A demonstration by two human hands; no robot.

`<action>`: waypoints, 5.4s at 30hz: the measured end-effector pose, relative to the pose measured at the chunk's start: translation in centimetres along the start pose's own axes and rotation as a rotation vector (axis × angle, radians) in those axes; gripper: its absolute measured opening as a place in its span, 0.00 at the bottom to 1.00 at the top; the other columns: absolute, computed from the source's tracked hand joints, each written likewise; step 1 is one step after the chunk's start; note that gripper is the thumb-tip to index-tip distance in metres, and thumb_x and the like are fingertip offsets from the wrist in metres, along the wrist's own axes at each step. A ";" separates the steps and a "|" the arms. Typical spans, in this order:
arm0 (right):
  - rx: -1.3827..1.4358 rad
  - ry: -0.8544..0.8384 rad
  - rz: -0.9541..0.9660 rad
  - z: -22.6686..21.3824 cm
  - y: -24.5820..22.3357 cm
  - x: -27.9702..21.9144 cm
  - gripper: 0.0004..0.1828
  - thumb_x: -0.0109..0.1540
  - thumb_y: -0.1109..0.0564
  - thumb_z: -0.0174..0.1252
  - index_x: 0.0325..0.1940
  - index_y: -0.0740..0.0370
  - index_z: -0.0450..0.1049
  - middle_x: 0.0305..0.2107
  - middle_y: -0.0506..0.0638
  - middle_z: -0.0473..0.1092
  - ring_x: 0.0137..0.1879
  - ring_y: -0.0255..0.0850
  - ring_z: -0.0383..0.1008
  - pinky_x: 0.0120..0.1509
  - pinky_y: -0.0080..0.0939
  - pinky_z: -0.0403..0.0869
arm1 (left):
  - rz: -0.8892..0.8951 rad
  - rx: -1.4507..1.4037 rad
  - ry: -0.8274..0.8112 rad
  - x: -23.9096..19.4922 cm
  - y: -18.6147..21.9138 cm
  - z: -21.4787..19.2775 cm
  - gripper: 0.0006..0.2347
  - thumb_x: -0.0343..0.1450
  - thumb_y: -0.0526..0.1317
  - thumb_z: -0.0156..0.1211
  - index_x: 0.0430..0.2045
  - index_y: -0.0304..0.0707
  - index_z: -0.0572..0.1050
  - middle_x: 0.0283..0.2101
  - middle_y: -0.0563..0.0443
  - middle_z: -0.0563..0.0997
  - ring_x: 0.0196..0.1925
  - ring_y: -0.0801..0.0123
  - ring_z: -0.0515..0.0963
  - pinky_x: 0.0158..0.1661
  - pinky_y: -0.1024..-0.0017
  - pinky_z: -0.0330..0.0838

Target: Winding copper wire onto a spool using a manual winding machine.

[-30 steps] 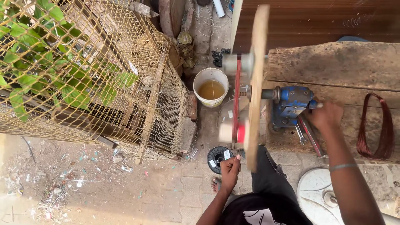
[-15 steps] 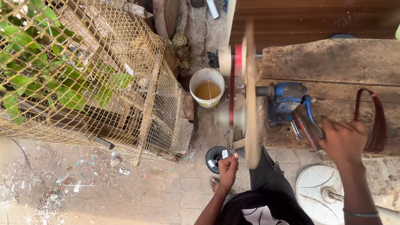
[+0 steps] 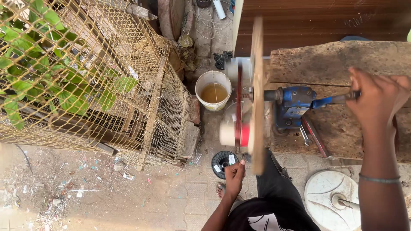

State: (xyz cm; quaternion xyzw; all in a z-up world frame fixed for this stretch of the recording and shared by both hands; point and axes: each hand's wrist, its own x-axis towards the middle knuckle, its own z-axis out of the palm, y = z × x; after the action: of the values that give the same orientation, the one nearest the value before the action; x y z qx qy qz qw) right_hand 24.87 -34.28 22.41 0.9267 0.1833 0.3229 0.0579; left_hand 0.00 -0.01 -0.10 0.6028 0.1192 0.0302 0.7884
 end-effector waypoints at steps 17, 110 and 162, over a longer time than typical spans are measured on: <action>-0.057 -0.608 0.265 13.7 -0.2 5.9 0.29 0.54 0.55 0.74 0.59 0.38 0.81 0.24 0.53 0.78 0.30 0.44 0.79 0.38 0.46 0.73 | 0.020 0.095 0.033 0.7 2.3 0.5 0.23 0.79 0.43 0.54 0.09 0.33 0.66 0.13 0.56 0.67 0.16 0.80 0.61 0.20 0.73 0.54; -0.010 -0.172 0.087 -2.6 -4.3 -9.7 0.14 0.60 0.54 0.73 0.48 0.46 0.79 0.31 0.36 0.77 0.36 0.28 0.75 0.53 0.37 0.60 | 0.057 -0.052 0.017 -0.2 -0.4 0.8 0.24 0.79 0.44 0.55 0.09 0.38 0.64 0.12 0.56 0.67 0.13 0.81 0.59 0.18 0.75 0.52; -0.091 -0.494 0.083 -1.4 -7.5 -9.8 0.16 0.52 0.55 0.67 0.44 0.47 0.80 0.32 0.43 0.79 0.37 0.36 0.80 0.51 0.41 0.68 | 0.035 0.018 0.032 -0.4 0.6 1.1 0.25 0.79 0.44 0.54 0.08 0.36 0.63 0.12 0.56 0.66 0.14 0.81 0.59 0.18 0.74 0.50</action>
State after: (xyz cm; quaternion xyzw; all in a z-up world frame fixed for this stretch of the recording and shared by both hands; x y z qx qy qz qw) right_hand 14.64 -31.08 16.22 0.9806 0.1107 0.0970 0.1293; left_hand -0.06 -0.93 0.79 0.6113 0.1215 0.0528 0.7803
